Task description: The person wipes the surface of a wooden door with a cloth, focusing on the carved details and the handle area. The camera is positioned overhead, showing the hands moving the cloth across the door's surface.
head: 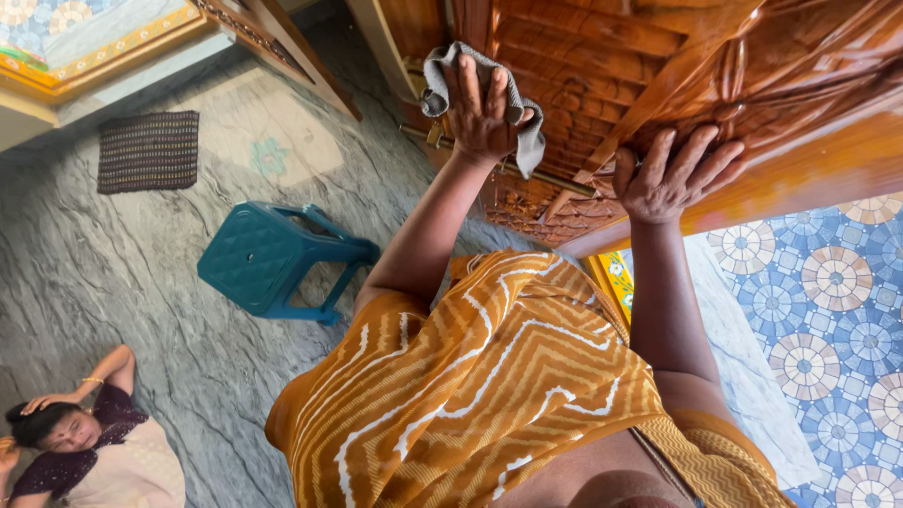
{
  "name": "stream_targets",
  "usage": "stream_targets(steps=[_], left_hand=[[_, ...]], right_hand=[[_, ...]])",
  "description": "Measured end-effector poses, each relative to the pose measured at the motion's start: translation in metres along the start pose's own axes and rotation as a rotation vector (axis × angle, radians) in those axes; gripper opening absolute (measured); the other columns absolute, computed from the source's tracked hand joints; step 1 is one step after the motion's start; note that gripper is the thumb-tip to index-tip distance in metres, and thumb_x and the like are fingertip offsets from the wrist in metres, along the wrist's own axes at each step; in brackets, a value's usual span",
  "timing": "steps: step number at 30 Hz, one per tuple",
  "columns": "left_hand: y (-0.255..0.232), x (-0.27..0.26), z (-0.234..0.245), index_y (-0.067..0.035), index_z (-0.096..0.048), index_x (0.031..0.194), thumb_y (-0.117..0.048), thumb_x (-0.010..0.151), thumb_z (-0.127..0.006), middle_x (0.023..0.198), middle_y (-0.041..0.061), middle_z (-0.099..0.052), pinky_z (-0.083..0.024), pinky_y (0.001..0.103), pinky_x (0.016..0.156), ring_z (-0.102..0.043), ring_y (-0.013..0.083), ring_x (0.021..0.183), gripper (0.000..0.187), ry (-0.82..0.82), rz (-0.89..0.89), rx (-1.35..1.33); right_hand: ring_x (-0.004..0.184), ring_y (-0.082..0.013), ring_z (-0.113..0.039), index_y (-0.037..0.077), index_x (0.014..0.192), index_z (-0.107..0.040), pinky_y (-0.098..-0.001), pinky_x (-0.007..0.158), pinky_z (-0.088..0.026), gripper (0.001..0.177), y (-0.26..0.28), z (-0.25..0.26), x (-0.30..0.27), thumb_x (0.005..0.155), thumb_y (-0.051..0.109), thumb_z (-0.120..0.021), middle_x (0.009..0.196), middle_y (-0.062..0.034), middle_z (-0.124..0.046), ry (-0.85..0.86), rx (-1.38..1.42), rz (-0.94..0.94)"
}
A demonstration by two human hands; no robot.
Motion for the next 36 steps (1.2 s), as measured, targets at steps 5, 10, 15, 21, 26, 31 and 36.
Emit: stream_targets(steps=[5, 10, 15, 21, 26, 31, 36], left_hand=[[0.004, -0.032, -0.005, -0.021, -0.001, 0.169, -0.064, 0.111, -0.030, 0.172, 0.019, 0.002, -0.016, 0.064, 0.129, -0.008, 0.0505, 0.157, 0.078, 0.111, 0.033, -0.026], [-0.004, -0.045, 0.010, -0.021, 0.001, 0.168, -0.057, 0.110, -0.032, 0.171, 0.023, 0.003, -0.015, 0.063, 0.129, -0.009, 0.0534, 0.154, 0.077, 0.173, 0.085, -0.046], [0.001, -0.070, 0.014, -0.015, 0.006, 0.169, -0.046, 0.117, -0.039, 0.172, 0.028, 0.001, -0.018, 0.056, 0.134, -0.009, 0.0494, 0.161, 0.076, 0.215, 0.386, -0.222], [0.055, -0.138, -0.029, -0.011, -0.008, 0.169, -0.050, 0.109, -0.046, 0.160, 0.020, -0.037, -0.044, 0.043, 0.116, -0.049, 0.0290, 0.130, 0.081, 0.001, 0.941, -0.582], [0.119, -0.151, -0.041, -0.009, -0.037, 0.157, -0.065, 0.104, -0.049, 0.136, 0.017, -0.054, -0.054, 0.046, 0.099, -0.059, 0.0246, 0.109, 0.078, -0.200, 0.950, -0.795], [0.145, -0.101, -0.019, -0.014, -0.051, 0.150, -0.077, 0.102, -0.035, 0.112, 0.014, -0.059, -0.049, 0.048, 0.091, -0.057, 0.0253, 0.093, 0.081, -0.057, 0.821, -0.776], [0.144, -0.002, 0.041, -0.018, -0.031, 0.162, -0.080, 0.098, -0.007, 0.167, 0.016, -0.029, -0.012, 0.062, 0.131, -0.013, 0.0397, 0.158, 0.093, 0.131, 0.282, -0.453]], right_hand=[[0.148, -0.0614, -0.021, 0.012, 0.164, -0.031, -0.0775, 0.117, -0.019, 0.067, -0.002, -0.002, -0.002, 0.115, 0.055, -0.045, 0.166, -0.0289, -0.024, 0.022, 0.009, 0.007], [0.149, -0.0613, -0.019, 0.011, 0.164, -0.029, -0.0778, 0.118, -0.018, 0.066, -0.002, 0.000, -0.002, 0.116, 0.055, -0.044, 0.166, -0.0293, -0.023, 0.010, 0.020, 0.008], [0.148, -0.0603, -0.021, 0.012, 0.164, -0.031, -0.0758, 0.118, -0.018, 0.067, -0.002, 0.001, -0.001, 0.115, 0.057, -0.042, 0.165, -0.0290, -0.026, 0.002, 0.008, -0.003], [0.148, -0.0608, -0.022, 0.012, 0.164, -0.031, -0.0751, 0.119, -0.016, 0.067, -0.002, 0.003, -0.002, 0.116, 0.057, -0.041, 0.165, -0.0292, -0.027, 0.025, 0.010, 0.003], [0.147, -0.0609, -0.022, 0.012, 0.164, -0.031, -0.0748, 0.119, -0.016, 0.066, -0.001, 0.004, -0.003, 0.116, 0.057, -0.041, 0.164, -0.0295, -0.029, 0.031, 0.006, 0.005], [0.147, -0.0601, -0.024, 0.014, 0.165, -0.032, -0.0739, 0.119, -0.016, 0.066, -0.004, 0.002, -0.003, 0.116, 0.058, -0.043, 0.163, -0.0289, -0.031, 0.057, -0.001, -0.004], [0.147, -0.0604, -0.024, 0.014, 0.165, -0.032, -0.0740, 0.119, -0.017, 0.066, -0.004, 0.001, -0.005, 0.116, 0.056, -0.043, 0.163, -0.0292, -0.033, 0.038, 0.006, -0.002]])
Point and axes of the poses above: each hand's wrist, its own x-axis towards the middle knuckle, its own z-axis out of the back of the hand, y = z × x, the point moved 9 cm from there along x, towards the middle knuckle
